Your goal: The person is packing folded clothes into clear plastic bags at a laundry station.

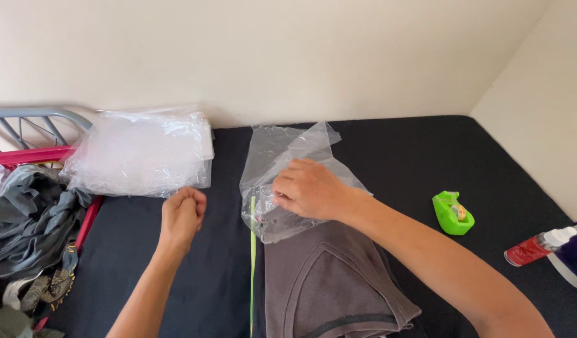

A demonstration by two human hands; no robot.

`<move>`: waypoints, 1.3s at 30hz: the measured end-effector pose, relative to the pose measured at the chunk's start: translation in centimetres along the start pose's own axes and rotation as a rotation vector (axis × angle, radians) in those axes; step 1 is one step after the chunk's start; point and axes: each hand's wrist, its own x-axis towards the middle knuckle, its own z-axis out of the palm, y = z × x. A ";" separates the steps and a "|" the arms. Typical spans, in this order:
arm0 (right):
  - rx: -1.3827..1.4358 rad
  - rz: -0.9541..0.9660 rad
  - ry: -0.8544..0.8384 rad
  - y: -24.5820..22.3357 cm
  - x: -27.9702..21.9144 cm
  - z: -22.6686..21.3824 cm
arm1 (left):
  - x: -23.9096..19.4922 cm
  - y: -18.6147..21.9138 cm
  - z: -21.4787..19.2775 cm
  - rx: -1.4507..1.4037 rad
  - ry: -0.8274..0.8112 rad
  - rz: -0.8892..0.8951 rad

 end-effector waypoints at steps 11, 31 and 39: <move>0.238 0.499 -0.252 3.4 -3.9 -2.4 | -4.9 -1.9 -1.9 -0.158 -0.134 -0.378; 0.234 0.691 -0.092 6.0 -9.7 -0.4 | -5.7 -4.0 0.0 -0.349 -0.037 -0.195; 0.235 0.591 0.133 9.8 -3.1 1.0 | -2.9 8.6 6.7 0.906 0.027 0.015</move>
